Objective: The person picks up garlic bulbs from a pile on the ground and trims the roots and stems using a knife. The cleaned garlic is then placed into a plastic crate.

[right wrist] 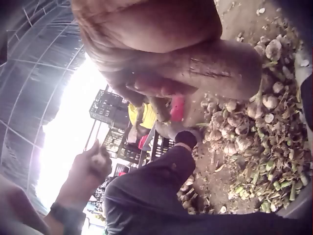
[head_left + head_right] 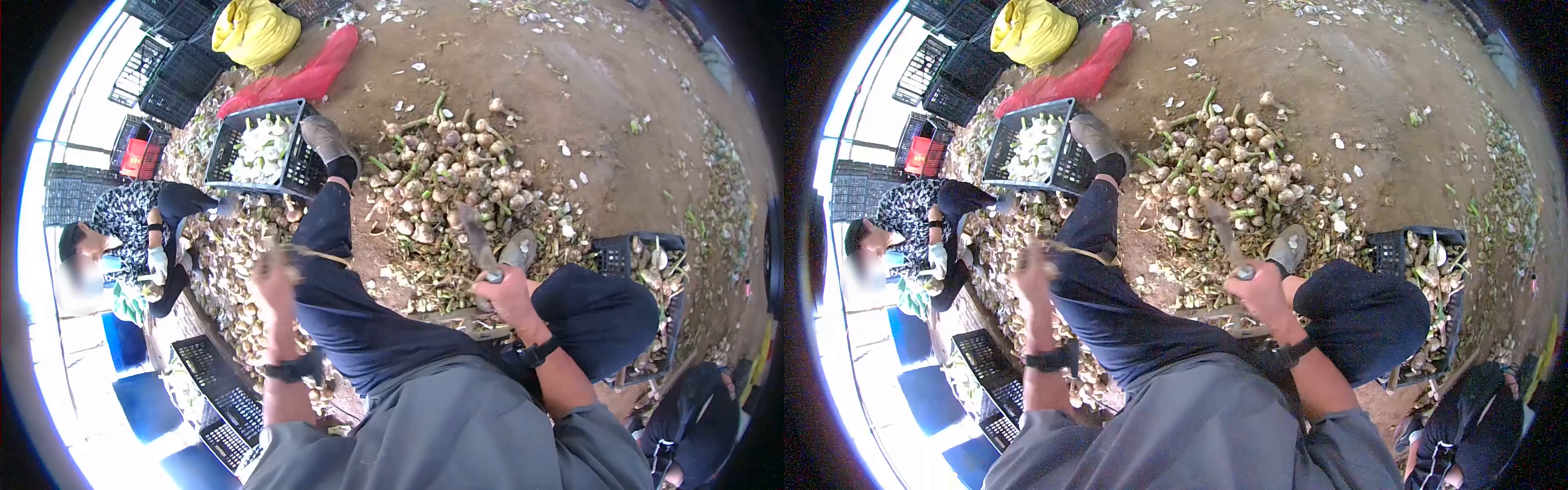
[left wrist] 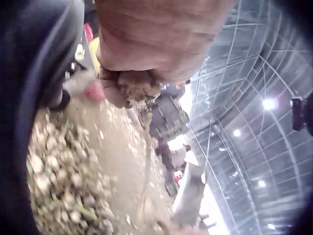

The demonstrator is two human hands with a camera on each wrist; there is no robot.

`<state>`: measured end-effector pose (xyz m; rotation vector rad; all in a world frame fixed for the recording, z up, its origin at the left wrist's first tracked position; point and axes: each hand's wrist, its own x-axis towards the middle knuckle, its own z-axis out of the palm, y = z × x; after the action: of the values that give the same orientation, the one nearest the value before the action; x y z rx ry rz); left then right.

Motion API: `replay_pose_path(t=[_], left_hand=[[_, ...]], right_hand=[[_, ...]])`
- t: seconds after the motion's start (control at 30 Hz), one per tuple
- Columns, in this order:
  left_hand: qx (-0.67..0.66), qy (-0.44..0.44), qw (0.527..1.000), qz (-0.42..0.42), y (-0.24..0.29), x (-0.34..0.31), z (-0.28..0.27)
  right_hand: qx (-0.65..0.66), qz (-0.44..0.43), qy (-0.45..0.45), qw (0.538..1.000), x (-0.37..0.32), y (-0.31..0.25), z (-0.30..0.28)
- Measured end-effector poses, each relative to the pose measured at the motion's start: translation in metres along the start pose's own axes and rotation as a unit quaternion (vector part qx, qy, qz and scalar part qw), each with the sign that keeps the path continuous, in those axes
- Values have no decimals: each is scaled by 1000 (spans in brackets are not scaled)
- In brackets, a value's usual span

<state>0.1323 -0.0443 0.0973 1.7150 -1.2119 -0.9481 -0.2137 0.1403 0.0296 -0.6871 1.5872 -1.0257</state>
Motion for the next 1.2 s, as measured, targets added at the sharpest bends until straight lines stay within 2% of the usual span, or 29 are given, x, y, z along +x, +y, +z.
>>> replay_pose_path(t=[0.03, 0.07, 0.1, 0.17, 0.2, 0.23, 0.27, 0.33, 0.37, 0.4, 0.43, 0.5, 0.57, 0.6, 0.63, 0.7, 0.73, 0.77, 0.8, 0.83, 0.9, 0.97, 1.03, 1.1, 1.17, 1.2], left_hand=[[98, 43, 994, 36, 4, 18, -26], [312, 88, 939, 113, 6, 32, -52], [494, 186, 821, 217, -1, 41, -63], [415, 245, 769, 419, 2, 60, -73], [394, 192, 826, 355, -4, 62, -70], [369, 137, 873, 287, 15, 50, -50], [307, 64, 943, 114, 60, 15, -6], [271, -19, 957, 106, 21, 23, 56], [254, -101, 960, 65, -10, 29, 88], [262, -178, 937, 145, -38, 28, 123], [195, -289, 937, 2, -38, 17, 156], [335, -329, 882, 50, -102, 18, 211], [263, -386, 883, -39, -167, 21, 247], [328, -379, 865, 2, -202, 23, 262], [338, -396, 853, -22, -179, 16, 267], [254, -437, 858, -86, -186, 10, 271], [253, -441, 856, -91, -201, 5, 274], [330, -390, 859, 32, -219, -2, 278], [399, -330, 841, 154, -237, -7, 282], [400, -332, 841, 149, -227, -10, 285], [466, -441, 767, 0, -188, -14, 291], [488, -434, 757, 27, -187, -14, 291], [483, -448, 744, 111, -181, -6, 288], [478, -465, 734, 128, -170, 2, 283], [264, -485, 833, -20, -146, 2, 271], [217, -513, 821, -128, -132, 5, 267]], right_hand=[[-30, 37, 22, 999, 2, 0, -8], [-133, 18, 64, 989, 6, 5, -14], [-132, 20, 64, 989, 8, 7, -17], [-187, 30, 139, 972, 9, 7, -22], [-223, 53, 158, 960, 11, 4, -23], [-224, 57, 157, 960, 13, 8, -24], [-226, 62, 169, 957, 17, 14, -25], [-227, 72, 183, 954, 25, 20, -26], [-193, 70, 184, 961, 26, 23, -26], [-160, 69, 185, 967, 28, 25, -26], [-160, 74, 187, 966, 29, 25, -27], [-75, 106, 166, 977, 29, 24, -28], [-53, 96, 172, 979, 31, 24, -28], [-32, 109, 154, 982, 31, 19, -30], [-10, 121, 137, 983, 32, 18, -30], [21, 130, 134, 982, 36, 24, -30], [39, 141, 121, 982, 39, 26, -31], [58, 152, 108, 981, 40, 29, -31], [61, 134, 108, 983, 43, 39, -30], [60, 140, 107, 983, 47, 39, -30], [76, 175, 102, 976, 51, 36, -28], [79, 174, 99, 976, 53, 37, -26], [83, 166, 98, 978, 55, 32, -25], [120, 189, 103, 969, 54, 22, -23], [117, 179, 111, 970, 51, 23, -20], [114, 170, 119, 972, 51, 23, -19]])
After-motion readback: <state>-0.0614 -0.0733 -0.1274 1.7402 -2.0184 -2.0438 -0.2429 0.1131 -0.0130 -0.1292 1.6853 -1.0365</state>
